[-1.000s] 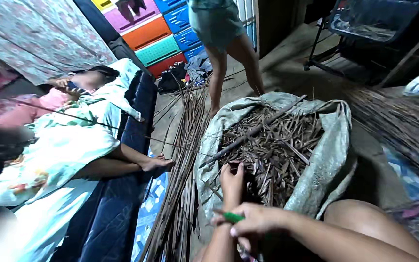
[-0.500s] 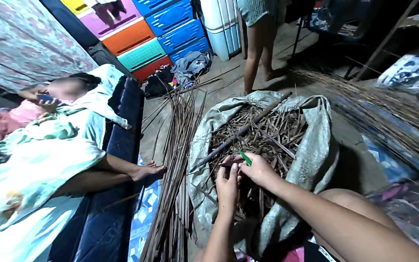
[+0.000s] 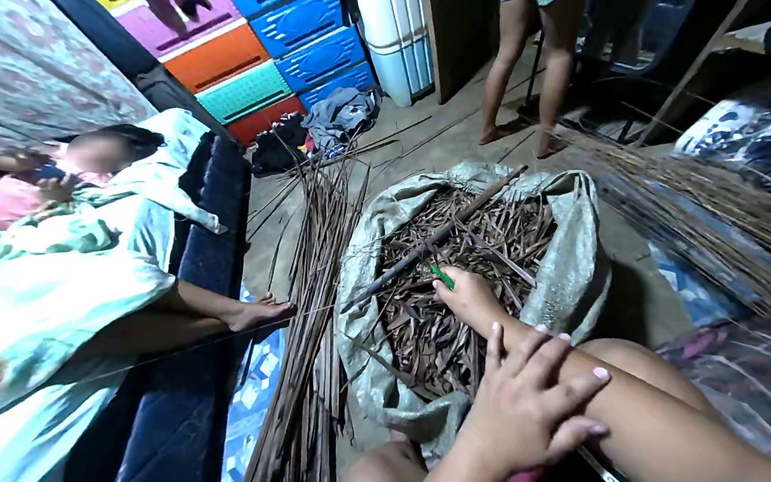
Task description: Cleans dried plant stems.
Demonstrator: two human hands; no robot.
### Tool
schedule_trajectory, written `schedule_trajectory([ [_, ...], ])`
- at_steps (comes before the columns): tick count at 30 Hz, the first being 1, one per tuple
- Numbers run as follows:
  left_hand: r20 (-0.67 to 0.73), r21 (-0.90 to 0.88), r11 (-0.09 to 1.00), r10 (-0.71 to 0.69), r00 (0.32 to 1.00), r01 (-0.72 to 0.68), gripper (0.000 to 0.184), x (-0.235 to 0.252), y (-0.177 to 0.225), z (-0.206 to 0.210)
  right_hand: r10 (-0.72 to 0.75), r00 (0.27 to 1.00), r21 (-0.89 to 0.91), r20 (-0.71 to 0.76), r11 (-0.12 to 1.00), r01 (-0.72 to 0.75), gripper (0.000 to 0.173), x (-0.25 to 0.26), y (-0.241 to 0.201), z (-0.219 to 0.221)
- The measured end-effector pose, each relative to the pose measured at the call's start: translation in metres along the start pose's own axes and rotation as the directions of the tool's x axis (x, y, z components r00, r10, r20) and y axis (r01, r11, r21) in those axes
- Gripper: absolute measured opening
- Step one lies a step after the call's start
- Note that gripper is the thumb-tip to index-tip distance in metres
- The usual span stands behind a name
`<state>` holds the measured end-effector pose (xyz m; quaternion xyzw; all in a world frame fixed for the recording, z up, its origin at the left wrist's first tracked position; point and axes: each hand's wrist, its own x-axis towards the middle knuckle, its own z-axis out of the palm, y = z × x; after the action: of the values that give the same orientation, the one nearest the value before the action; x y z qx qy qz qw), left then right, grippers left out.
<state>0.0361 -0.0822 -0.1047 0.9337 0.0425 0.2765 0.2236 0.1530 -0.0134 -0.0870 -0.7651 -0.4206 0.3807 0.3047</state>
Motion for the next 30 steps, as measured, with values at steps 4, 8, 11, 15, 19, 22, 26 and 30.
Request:
schedule_trajectory([
  [4, -0.184, 0.109, 0.977, -0.164, 0.969, 0.185, 0.04, 0.0, -0.035, -0.012, 0.031, 0.999, 0.034, -0.038, 0.999, -0.029, 0.035, 0.004, 0.0, -0.01],
  [8, -0.306, 0.035, 0.795, -0.569, 0.763, 0.606, 0.029, -0.008, -0.068, -0.05, 0.022, 0.992, 0.077, -0.125, 0.997, -0.012, 0.032, 0.003, -0.001, -0.024],
  [11, 0.087, 0.16, 0.404, -0.915, 0.395, 0.901, 0.035, -0.01, -0.083, -0.077, 0.032, 0.993, 0.149, -0.113, 0.989, -0.015, 0.029, 0.002, -0.002, -0.032],
  [15, 0.215, 0.35, 0.229, -0.963, 0.16, 0.908, 0.039, -0.005, -0.095, -0.076, 0.018, 0.971, 0.304, 0.238, 0.948, -0.092, 0.025, -0.018, -0.011, -0.024],
  [19, 0.18, 0.324, 0.273, -0.958, 0.224, 0.906, 0.038, -0.004, -0.098, -0.07, -0.094, 0.825, 0.289, 0.558, 0.953, -0.087, 0.023, -0.056, -0.022, 0.002],
  [22, 0.235, 0.391, 0.271, -0.953, 0.189, 0.879, 0.042, 0.001, -0.105, -0.067, -0.167, 0.746, 0.36, 0.644, 0.927, -0.103, 0.017, -0.066, -0.013, 0.022],
  [26, 0.242, 0.361, 0.387, -0.917, 0.316, 0.848, 0.037, 0.001, -0.097, -0.057, -0.122, 0.719, 0.375, 0.684, 0.905, -0.203, 0.012, -0.055, -0.012, 0.017],
  [30, 0.137, 0.258, 0.42, -0.907, 0.397, 0.87, 0.033, 0.004, -0.08, -0.061, 0.02, 0.95, 0.177, 0.31, 0.981, -0.078, 0.029, -0.023, -0.011, -0.01],
])
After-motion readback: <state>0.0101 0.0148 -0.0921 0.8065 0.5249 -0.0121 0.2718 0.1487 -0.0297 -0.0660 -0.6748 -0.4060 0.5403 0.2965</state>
